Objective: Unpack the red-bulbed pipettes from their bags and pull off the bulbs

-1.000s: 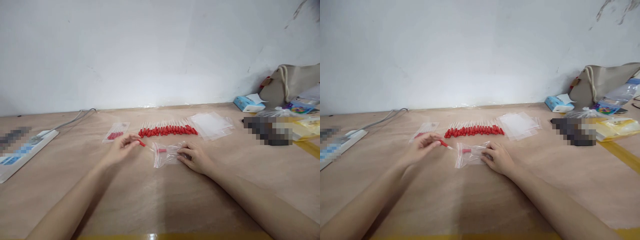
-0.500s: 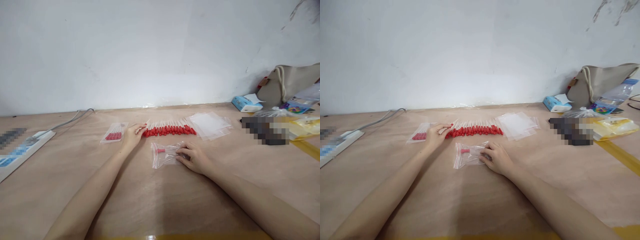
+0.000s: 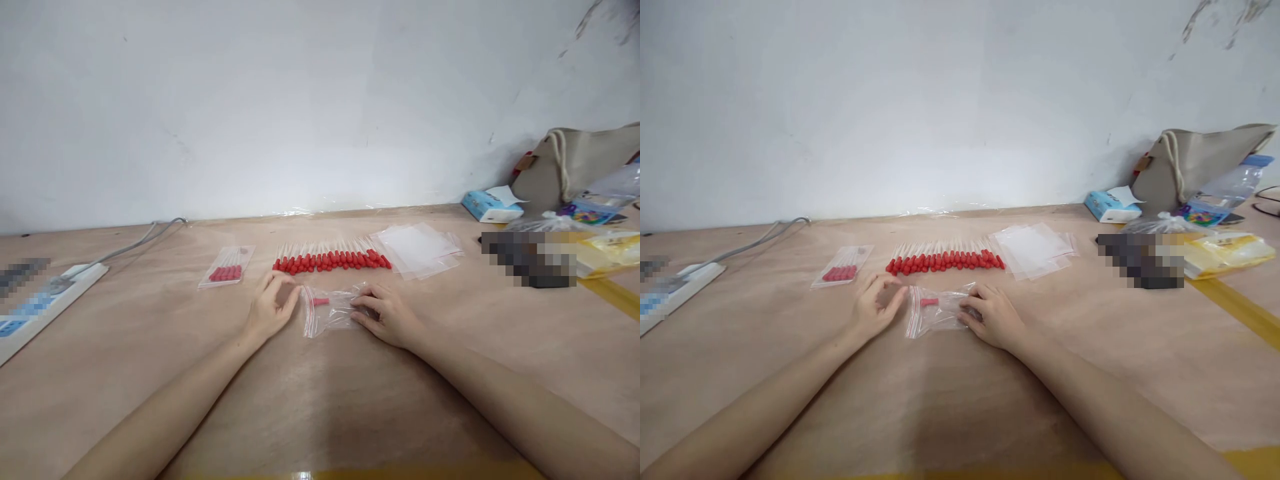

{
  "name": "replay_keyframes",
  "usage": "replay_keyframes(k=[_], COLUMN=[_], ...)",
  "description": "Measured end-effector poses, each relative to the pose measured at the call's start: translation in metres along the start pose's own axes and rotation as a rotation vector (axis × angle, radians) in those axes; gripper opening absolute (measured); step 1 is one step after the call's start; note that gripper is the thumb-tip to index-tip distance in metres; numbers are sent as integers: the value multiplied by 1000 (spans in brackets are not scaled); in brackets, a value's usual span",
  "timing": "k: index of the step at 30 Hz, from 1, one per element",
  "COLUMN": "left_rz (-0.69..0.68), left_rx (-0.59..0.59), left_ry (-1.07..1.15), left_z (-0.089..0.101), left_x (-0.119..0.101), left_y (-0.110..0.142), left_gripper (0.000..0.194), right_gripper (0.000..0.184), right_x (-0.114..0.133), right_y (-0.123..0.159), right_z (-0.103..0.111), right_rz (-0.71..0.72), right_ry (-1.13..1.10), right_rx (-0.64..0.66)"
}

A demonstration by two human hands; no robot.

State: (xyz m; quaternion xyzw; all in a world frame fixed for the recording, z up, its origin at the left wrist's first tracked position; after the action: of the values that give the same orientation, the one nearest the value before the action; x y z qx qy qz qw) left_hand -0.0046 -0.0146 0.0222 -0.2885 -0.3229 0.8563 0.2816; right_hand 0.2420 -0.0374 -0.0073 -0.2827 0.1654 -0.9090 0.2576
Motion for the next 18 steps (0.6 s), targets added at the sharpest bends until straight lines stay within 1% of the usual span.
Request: replay_keyframes(k=[2,4,6,8,10,13,16,18], left_rz=[21,38,44,43,51,109,181,191], left_rx=[85,187,264,312,338,353,376,375], left_ry=[82,175,242,262,254,219,179,162], left_z=[2,0,-4,-9,-14,-18,-21,-22], left_x=[-7,-13,-17,-19,-20,-17,-16,-17], left_y=[14,20,19,14,10,8,10,11], left_gripper=[10,13,17,20,22,23,16,10], right_gripper=[18,19,19,19,20,21,20,19], right_x=[0,0,0,-1,-2,-2,-2,-1], right_y=[0,0,0,0,0,0,-1,-1], right_z=[0,0,0,0,-1,-1,-1,-1], right_rz=[5,27,48,55,67,88,97,105], right_ry=[-3,-2,2,3,-4,-18,-28,-37], right_rx=[1,1,-9,-9,20,68,57,39])
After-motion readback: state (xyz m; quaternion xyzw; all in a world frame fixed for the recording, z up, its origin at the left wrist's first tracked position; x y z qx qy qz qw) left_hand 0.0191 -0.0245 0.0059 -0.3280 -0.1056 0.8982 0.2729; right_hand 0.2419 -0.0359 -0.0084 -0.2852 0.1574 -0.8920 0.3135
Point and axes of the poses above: each hand's wrist, its own y-axis away from the middle knuckle, its own z-axis out of the back of the hand, x = y × z, the point moved 2 cm from there along -y, towards the middle knuckle, and after that the axes turned 6 degrees about -z, right-handed, at the moved point
